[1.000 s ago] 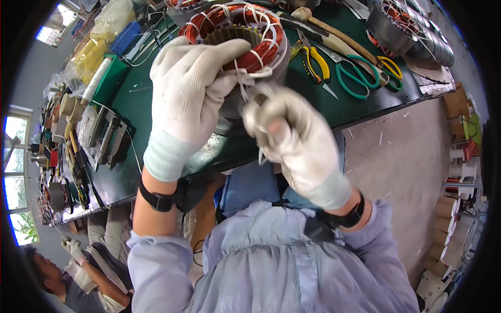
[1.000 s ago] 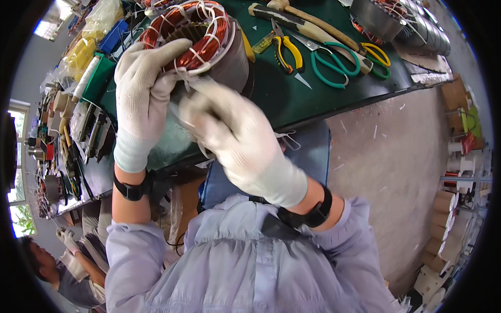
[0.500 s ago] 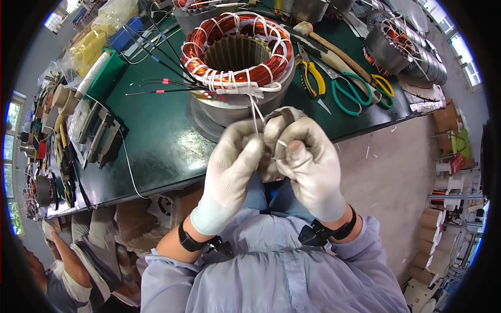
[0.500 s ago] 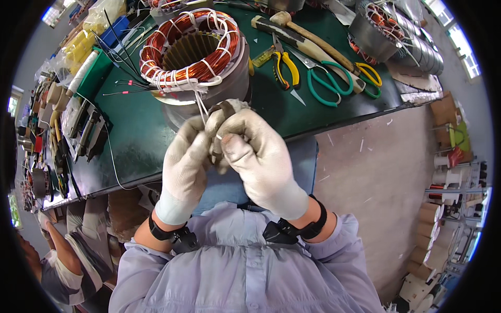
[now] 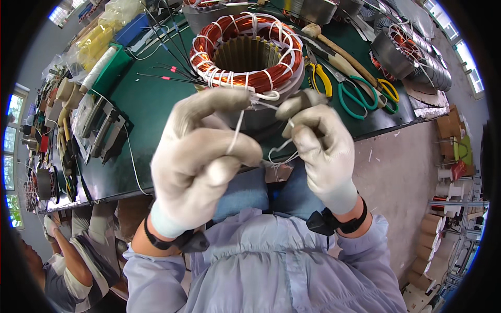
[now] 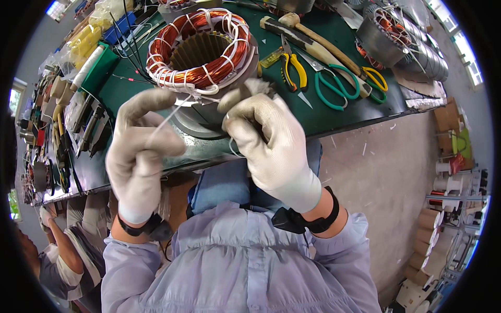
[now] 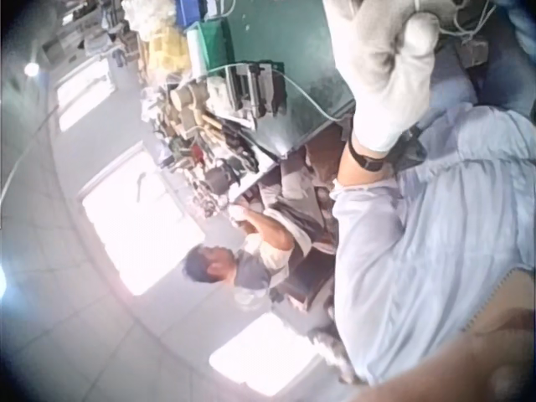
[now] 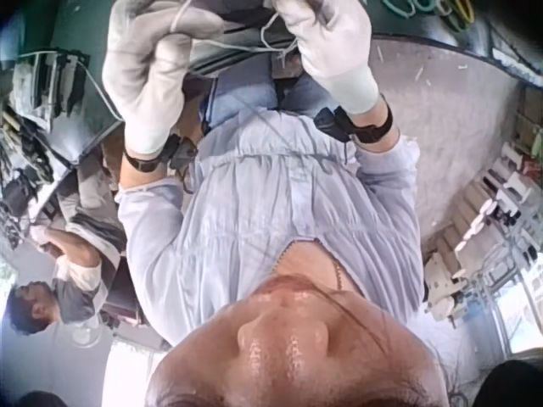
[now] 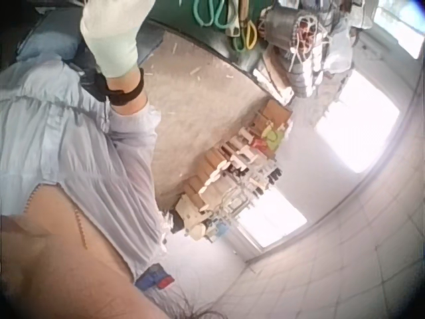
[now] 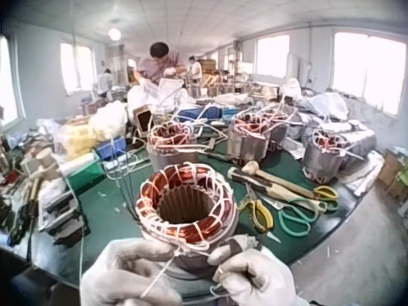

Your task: Tying and organizing copper coils within a motor stator core at a workbench.

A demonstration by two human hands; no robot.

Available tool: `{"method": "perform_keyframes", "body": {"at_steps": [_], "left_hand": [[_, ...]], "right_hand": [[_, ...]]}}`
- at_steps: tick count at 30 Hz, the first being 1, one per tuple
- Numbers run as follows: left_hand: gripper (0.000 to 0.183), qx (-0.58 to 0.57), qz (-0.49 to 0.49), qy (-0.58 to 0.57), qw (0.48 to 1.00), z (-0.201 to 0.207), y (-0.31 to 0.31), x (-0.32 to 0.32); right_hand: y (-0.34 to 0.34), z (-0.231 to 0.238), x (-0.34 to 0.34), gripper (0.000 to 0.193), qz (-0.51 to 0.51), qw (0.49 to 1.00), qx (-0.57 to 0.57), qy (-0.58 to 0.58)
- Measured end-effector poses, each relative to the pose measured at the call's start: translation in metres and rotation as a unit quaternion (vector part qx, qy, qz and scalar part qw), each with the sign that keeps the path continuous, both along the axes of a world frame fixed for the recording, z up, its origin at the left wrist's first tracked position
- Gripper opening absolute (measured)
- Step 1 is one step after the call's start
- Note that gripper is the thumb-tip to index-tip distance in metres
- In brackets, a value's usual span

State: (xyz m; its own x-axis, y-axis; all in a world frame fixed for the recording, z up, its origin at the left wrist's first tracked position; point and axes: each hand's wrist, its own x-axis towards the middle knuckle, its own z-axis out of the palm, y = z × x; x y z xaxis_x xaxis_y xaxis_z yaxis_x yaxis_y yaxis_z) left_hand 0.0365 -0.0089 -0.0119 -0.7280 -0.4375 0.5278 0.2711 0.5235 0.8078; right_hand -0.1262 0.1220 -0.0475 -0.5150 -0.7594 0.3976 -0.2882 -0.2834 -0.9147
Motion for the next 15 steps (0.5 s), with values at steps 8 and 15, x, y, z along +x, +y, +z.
{"method": "perform_keyframes", "body": {"at_steps": [8,15], "left_hand": [[0.009,0.229,-0.403,-0.216,0.859,-0.04,0.091,0.024],[0.045,-0.258,-0.227,-0.421,0.839,-0.009,0.039,0.052]], "right_hand": [[-0.046,0.019,-0.006,0.017,-0.088,0.942,-0.077,0.315],[-0.001,0.012,0.003,0.009,-0.05,0.96,-0.049,0.271]]}}
